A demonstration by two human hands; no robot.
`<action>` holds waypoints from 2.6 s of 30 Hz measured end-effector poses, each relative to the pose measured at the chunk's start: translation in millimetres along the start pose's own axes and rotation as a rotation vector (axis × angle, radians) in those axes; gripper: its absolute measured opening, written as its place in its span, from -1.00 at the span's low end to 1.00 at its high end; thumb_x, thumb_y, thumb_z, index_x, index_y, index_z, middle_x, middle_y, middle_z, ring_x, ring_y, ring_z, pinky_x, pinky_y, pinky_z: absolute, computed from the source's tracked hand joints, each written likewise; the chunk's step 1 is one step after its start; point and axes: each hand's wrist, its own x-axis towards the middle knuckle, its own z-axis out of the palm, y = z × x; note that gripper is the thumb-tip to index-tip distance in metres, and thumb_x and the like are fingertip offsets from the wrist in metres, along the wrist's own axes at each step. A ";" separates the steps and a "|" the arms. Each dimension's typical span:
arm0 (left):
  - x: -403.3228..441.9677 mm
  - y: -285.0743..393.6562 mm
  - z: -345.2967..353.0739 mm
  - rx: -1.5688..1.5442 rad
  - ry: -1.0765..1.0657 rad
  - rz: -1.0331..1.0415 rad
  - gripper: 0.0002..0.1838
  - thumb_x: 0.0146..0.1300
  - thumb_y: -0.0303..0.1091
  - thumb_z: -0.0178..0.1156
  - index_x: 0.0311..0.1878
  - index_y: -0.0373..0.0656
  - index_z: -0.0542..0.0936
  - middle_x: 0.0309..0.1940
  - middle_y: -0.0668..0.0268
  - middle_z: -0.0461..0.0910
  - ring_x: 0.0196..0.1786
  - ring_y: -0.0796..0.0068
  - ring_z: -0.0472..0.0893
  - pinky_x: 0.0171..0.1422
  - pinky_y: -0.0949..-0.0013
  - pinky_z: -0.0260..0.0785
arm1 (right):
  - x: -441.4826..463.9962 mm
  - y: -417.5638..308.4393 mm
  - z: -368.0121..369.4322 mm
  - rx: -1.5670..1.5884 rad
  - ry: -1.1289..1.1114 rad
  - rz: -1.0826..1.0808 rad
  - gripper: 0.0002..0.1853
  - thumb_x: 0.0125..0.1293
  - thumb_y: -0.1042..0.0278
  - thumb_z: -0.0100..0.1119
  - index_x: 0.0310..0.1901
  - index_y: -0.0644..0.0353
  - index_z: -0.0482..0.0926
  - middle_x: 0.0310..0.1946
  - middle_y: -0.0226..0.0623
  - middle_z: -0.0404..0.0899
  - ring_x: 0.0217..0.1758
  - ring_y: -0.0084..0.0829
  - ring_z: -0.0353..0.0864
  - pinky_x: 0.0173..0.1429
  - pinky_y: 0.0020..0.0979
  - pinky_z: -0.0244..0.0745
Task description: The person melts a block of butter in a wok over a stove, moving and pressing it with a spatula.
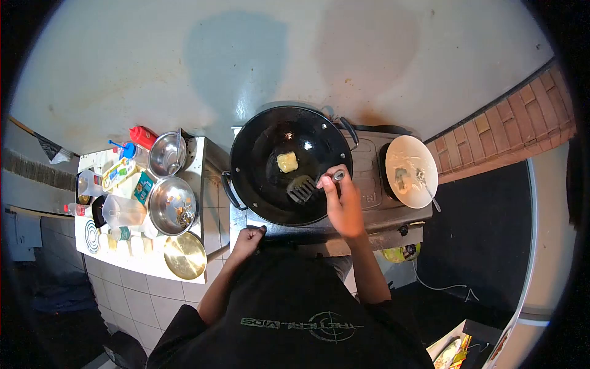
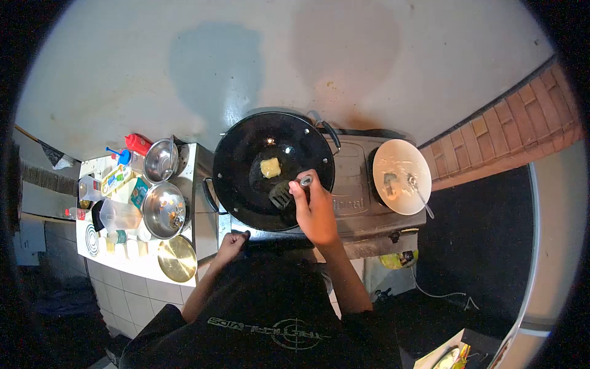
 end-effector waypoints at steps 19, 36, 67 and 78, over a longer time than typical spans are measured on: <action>-4.2 17.8 -2.2 0.006 -0.027 -0.037 -0.37 0.42 -0.07 0.09 -0.77 -0.14 0.23 -0.83 0.51 0.22 -0.74 0.70 0.19 -0.63 0.41 0.07 | 1.2 -4.2 -0.8 0.065 0.098 -0.049 -0.83 0.44 0.33 0.04 -0.20 0.27 0.36 -0.45 -0.15 0.53 -0.39 -0.32 0.56 -0.22 -0.35 0.42; -2.6 2.2 1.1 0.007 0.013 0.011 -0.37 0.42 -0.08 0.11 -0.74 -0.12 0.14 -0.78 0.56 0.09 -0.64 0.72 0.05 -0.58 0.37 -0.11 | 0.4 -3.9 -1.1 -0.004 0.063 -0.058 -0.83 0.44 0.34 0.04 -0.21 0.25 0.35 -0.51 -0.20 0.47 -0.45 -0.42 0.46 -0.29 -0.37 0.37; 0.7 1.1 -1.3 0.021 -0.013 0.068 -0.38 0.41 -0.12 0.12 -0.73 -0.14 0.13 -0.77 0.52 0.08 -0.63 0.67 0.05 -0.55 0.35 -0.08 | -1.0 0.3 -0.2 0.004 0.097 -0.111 -0.80 0.44 0.28 0.05 -0.21 0.25 0.36 -0.53 -0.15 0.45 -0.47 -0.29 0.49 -0.30 -0.34 0.38; -6.7 19.7 -0.8 0.041 0.008 -0.039 -0.38 0.42 -0.12 0.10 -0.74 -0.13 0.13 -0.78 0.55 0.10 -0.63 0.70 0.05 -0.56 0.35 -0.08 | -0.9 -0.9 2.2 -0.019 0.069 -0.056 -0.81 0.44 0.29 0.05 -0.21 0.25 0.38 -0.51 -0.14 0.47 -0.46 -0.26 0.51 -0.30 -0.33 0.38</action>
